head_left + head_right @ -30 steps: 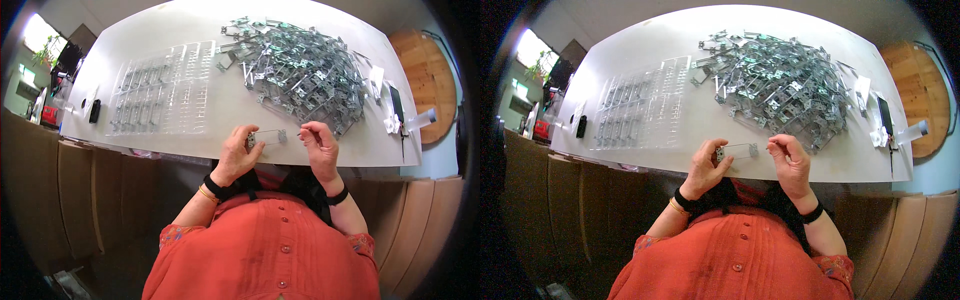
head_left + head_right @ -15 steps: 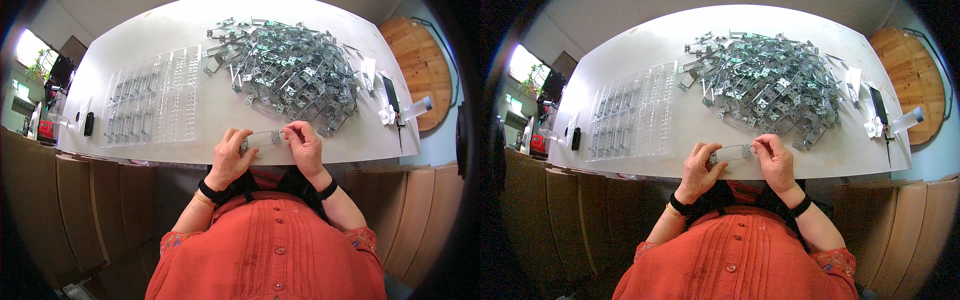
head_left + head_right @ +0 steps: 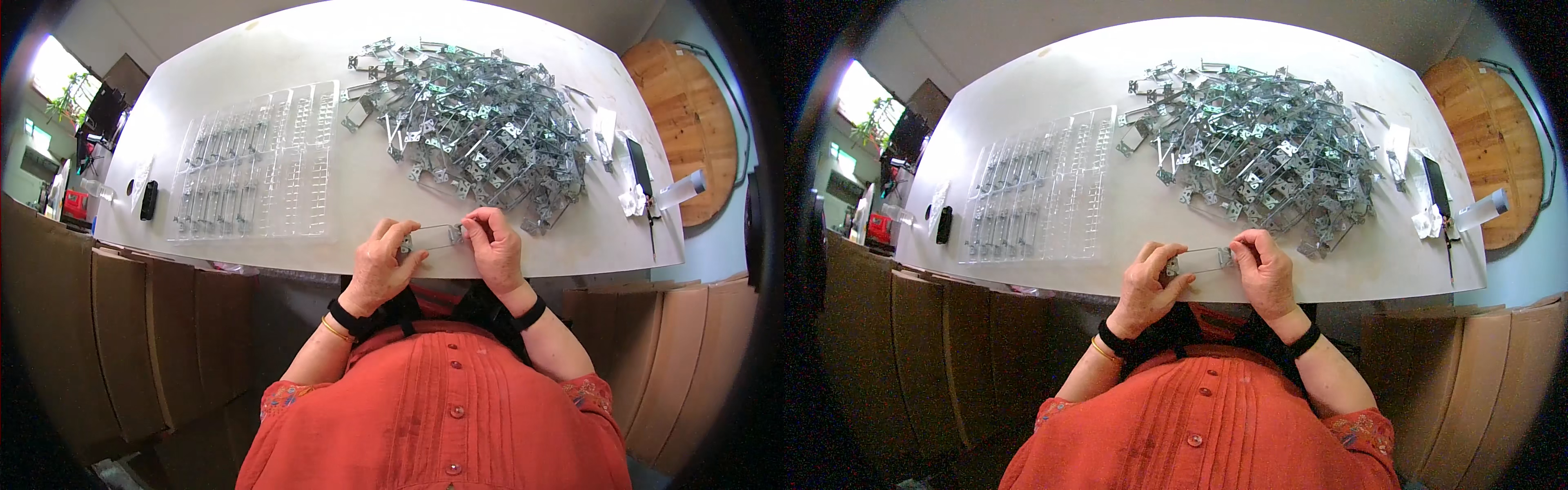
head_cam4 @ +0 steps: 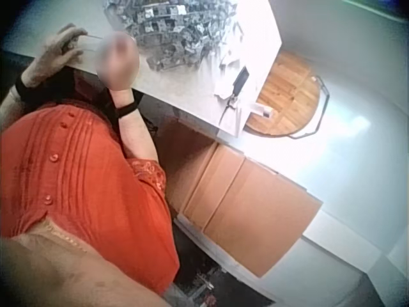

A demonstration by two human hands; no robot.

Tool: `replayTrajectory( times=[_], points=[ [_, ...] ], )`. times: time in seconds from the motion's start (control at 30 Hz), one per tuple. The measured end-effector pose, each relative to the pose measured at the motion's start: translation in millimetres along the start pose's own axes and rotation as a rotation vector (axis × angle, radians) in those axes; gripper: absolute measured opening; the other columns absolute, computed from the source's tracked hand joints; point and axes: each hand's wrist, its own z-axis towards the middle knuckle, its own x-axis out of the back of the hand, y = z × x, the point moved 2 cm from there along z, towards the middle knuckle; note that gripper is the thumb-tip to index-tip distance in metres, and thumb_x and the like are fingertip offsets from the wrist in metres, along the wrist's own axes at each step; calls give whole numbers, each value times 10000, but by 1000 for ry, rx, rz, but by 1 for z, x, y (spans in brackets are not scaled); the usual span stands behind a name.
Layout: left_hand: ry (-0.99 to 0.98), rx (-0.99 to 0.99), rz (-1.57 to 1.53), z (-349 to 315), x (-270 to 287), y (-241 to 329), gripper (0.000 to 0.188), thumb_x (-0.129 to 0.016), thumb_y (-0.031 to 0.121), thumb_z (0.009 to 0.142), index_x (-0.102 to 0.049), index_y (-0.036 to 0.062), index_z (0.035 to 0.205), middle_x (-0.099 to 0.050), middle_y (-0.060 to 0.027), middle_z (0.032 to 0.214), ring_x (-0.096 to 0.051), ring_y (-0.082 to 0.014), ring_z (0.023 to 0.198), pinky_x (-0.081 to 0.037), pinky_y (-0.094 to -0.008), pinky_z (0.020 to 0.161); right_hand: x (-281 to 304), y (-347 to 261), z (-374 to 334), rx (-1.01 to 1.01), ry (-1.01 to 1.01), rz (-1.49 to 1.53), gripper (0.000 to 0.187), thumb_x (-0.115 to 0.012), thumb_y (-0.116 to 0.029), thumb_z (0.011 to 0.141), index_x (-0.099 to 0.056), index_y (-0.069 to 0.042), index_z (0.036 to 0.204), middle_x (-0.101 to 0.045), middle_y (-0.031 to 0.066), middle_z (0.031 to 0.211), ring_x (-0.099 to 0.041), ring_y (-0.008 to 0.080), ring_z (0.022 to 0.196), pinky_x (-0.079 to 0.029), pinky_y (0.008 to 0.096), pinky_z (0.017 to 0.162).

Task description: The person assembles small metal brackets by hand, inserting a thin metal rod into the holes of two bracket pieces. They pick up the components from a pile on the table and place the assembled units into a clear plastic organizer tray. The process is repeated continuously throughout the video.

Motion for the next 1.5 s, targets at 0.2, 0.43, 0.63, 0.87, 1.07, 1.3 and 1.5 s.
replayTrajectory(
  times=[0.2, 0.43, 0.63, 0.87, 1.07, 1.3, 1.5],
  points=[
    [0, -8, 13, 0, 0, 1, 422, -848, 121, 848, -696, 34, 1231, -657, -129, 1014, -666, -258, 795, -548, -356, 681, -1, -5, -1, 61, 10, -14, 70, -702, -48, 1018, -671, -50, 1081, -685, 60, 859, -651, 136, 743, -537, 294, 692],
    [10, -22, 19, 1, 0, 1, 411, -853, 97, 832, -699, 57, 1211, -659, -114, 1004, -665, -243, 690, -553, -359, 640, -1, -3, -2, 107, 23, -66, 83, -721, -52, 998, -679, -48, 1069, -695, 94, 886, -678, 191, 763, -548, 318, 701],
    [-7, 13, -10, 0, 2, -1, 413, -850, 89, 840, -701, 38, 1222, -643, -123, 998, -634, -242, 761, -536, -353, 680, -1, 0, -2, 41, 13, -66, 84, -734, -70, 993, -682, -48, 1055, -699, 96, 879, -676, 203, 743, -542, 326, 687],
    [-12, -5, -1, 1, 1, -1, 402, -848, 96, 841, -703, 38, 1211, -645, -120, 991, -639, -239, 762, -534, -354, 672, -3, -10, -1, 77, 25, -16, 79, -730, -75, 1000, -680, -43, 1052, -704, 93, 865, -683, 196, 741, -544, 322, 678],
    [-2, -26, -10, 1, -1, -1, 395, -849, 108, 844, -704, 30, 1204, -636, -114, 970, -625, -228, 728, -527, -345, 653, -1, -3, -2, 57, 17, -59, 77, -720, -71, 1005, -680, -41, 1063, -704, 104, 870, -693, 198, 742, -547, 326, 677],
    [11, -45, 6, 1, 0, 0, 390, -852, 117, 842, -706, 48, 1197, -649, -121, 973, -651, -245, 697, -543, -361, 643, -2, -4, -1, 119, 35, -71, 60, -722, -67, 1013, -680, -32, 1036, -707, 56, 844, -678, 129, 731, -536, 285, 665],
    [-2, -32, 11, -1, 1, 0, 382, -851, 121, 844, -705, 61, 1191, -660, -126, 985, -672, -260, 699, -553, -371, 645, 0, -8, -2, 69, 22, -71, 67, -733, -66, 988, -683, -47, 1030, -715, 122, 870, -708, 233, 751, -552, 340, 679]
  ],
)
